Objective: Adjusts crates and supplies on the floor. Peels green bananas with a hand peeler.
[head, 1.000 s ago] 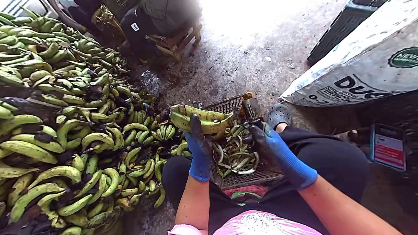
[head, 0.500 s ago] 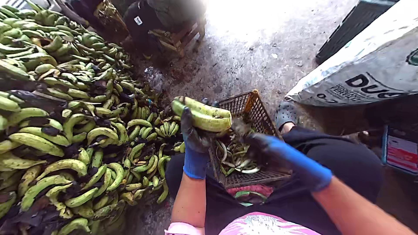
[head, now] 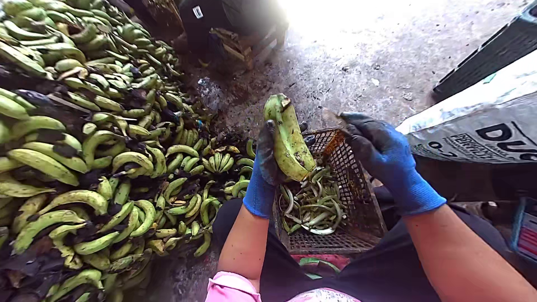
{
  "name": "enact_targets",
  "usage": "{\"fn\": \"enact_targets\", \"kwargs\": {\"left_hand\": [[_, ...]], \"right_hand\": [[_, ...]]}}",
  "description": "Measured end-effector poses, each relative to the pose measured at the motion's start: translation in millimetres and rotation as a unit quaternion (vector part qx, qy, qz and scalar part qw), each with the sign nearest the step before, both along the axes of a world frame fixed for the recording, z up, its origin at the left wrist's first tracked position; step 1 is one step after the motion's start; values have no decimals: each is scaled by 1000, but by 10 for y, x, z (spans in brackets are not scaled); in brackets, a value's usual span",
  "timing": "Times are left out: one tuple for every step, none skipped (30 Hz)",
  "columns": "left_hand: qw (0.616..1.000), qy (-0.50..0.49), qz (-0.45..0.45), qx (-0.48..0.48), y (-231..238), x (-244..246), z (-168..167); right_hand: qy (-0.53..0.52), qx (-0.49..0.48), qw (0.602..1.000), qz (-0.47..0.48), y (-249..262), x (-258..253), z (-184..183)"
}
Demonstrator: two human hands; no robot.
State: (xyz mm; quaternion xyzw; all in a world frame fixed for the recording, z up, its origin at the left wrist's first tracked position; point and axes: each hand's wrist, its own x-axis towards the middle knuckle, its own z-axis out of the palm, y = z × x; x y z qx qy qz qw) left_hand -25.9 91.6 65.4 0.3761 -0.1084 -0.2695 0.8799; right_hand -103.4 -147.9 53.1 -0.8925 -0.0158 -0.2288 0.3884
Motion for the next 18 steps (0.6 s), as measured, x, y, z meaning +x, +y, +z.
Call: {"fn": "enact_targets", "kwargs": {"left_hand": [[1000,-8,15,19,2,-21,52],[998,-22,44,45,1,-55,108],[996,-35,64,50,11,-71,127],[995,-49,73,51,27,-70,118],[995,-57,74,48,43,-59,99],[995,-52,70,48,63,-53,94],[995,-41,68,60,88,-57,114],[994,-33,74,76,117,-64,138],[992,-30,85,90,142,-71,156],[990,-28,87,104,165,-72,167],[991,-28,81,106,175,-75,166],[991,-36,73,106,171,-94,155],[991,-45,64,113,150,-122,139],[991,-48,49,116,108,-142,117],[992,-51,30,115,59,-157,83],[991,-54,9,123,16,-178,68],[988,-57,-9,144,-12,-214,87],[982,-65,-32,175,-16,-261,120]], "right_hand": [[-8,-41,999,-3,36,1,-7],[-13,-73,997,-12,82,-4,-21],[-17,-98,995,-19,136,-18,-38],[-28,-122,992,-18,198,-40,-39],[-45,-136,990,-8,263,-76,-21],[-58,-149,987,6,322,-128,6],[-67,-163,984,21,362,-186,31],[-74,-174,981,34,387,-237,46],[-81,-180,979,46,400,-277,54],[-82,-179,979,55,407,-300,55],[-79,-177,979,65,404,-302,52],[-75,-173,979,72,398,-280,47],[-73,-167,980,75,391,-235,48],[-71,-160,982,69,376,-172,58],[-69,-151,985,50,338,-86,77],[-65,-150,986,12,271,13,116],[-50,-144,988,-38,166,116,162],[-35,-129,987,-93,15,225,192]]}}
